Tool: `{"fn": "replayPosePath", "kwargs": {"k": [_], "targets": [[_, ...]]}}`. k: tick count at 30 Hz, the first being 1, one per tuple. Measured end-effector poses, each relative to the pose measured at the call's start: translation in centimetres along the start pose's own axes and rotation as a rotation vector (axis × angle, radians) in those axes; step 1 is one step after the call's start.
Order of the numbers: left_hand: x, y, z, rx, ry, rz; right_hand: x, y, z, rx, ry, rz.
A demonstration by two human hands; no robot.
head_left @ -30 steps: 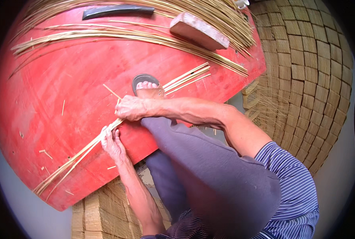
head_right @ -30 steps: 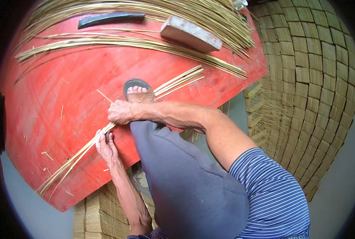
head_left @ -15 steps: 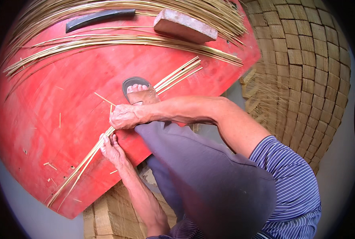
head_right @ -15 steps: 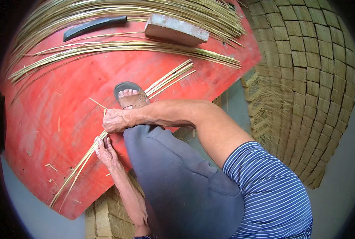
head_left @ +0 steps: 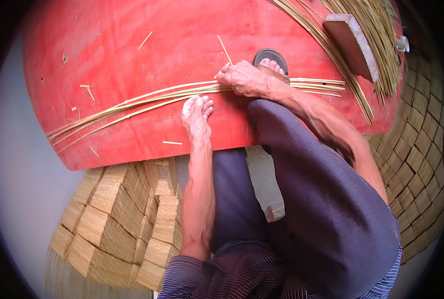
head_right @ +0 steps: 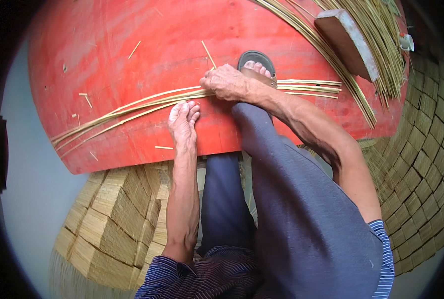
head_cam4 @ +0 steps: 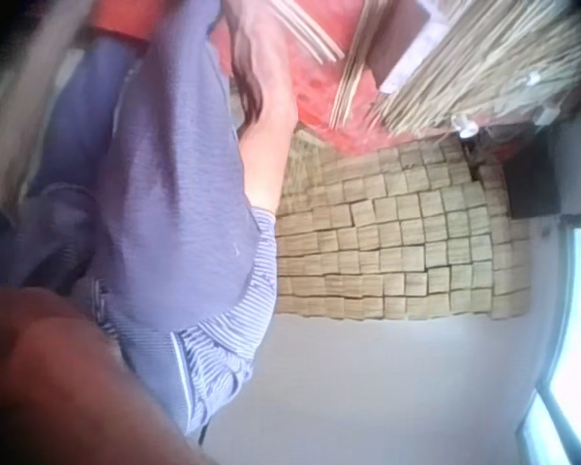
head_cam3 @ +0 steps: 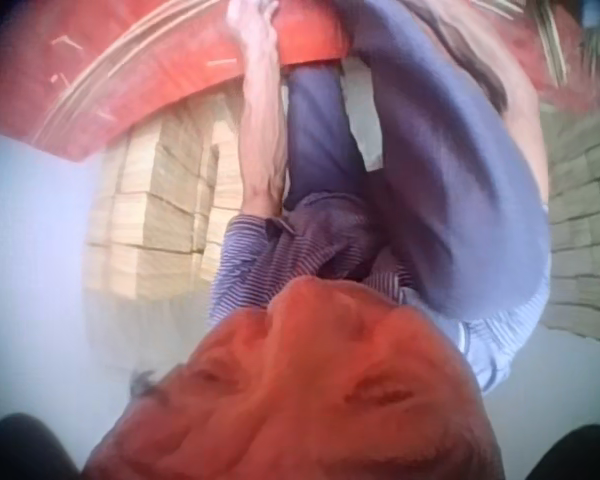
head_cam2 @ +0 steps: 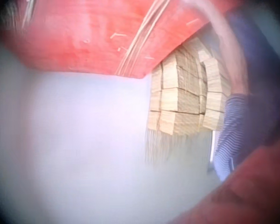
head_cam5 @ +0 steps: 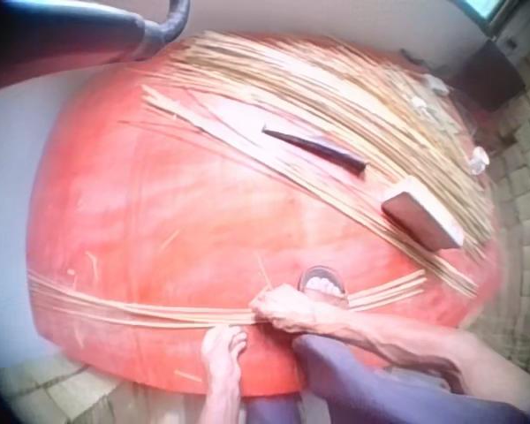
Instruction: The person weaves thin bamboo strips into a basket frame on a red work table. They interlace the strips by hand, adjust the frame, and later gather additional strips from the table to continue weaving.
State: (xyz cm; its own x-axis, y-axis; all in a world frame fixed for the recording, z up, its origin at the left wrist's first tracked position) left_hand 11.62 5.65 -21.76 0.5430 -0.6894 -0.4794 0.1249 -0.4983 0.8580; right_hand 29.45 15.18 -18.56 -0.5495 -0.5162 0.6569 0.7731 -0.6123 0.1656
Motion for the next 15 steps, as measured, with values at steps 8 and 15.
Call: {"fn": "replayPosePath", "kwargs": {"k": [8,15], "targets": [[-5.4,5.0,-5.5,-0.066,-1.208,-0.99,0.3,0.1,1.3,-0.045,-0.017,-0.065],[-4.0,3.6,-4.0,-0.117,-1.449,-0.995,0.3,1.4,4.2,-0.066,0.026,-0.091]]}}
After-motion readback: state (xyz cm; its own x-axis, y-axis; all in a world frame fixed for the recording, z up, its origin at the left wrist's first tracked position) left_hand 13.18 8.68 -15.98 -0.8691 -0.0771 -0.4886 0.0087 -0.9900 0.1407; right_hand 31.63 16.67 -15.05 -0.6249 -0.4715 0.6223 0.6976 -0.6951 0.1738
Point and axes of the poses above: each hand's wrist, its own y-axis away from the middle knuckle, its own z-axis out of the back of the hand, x = y × z, the point moved 6 cm from there along -y, towards the middle knuckle, and after that the axes turned 7 degrees about z, right-handed, at the moved point
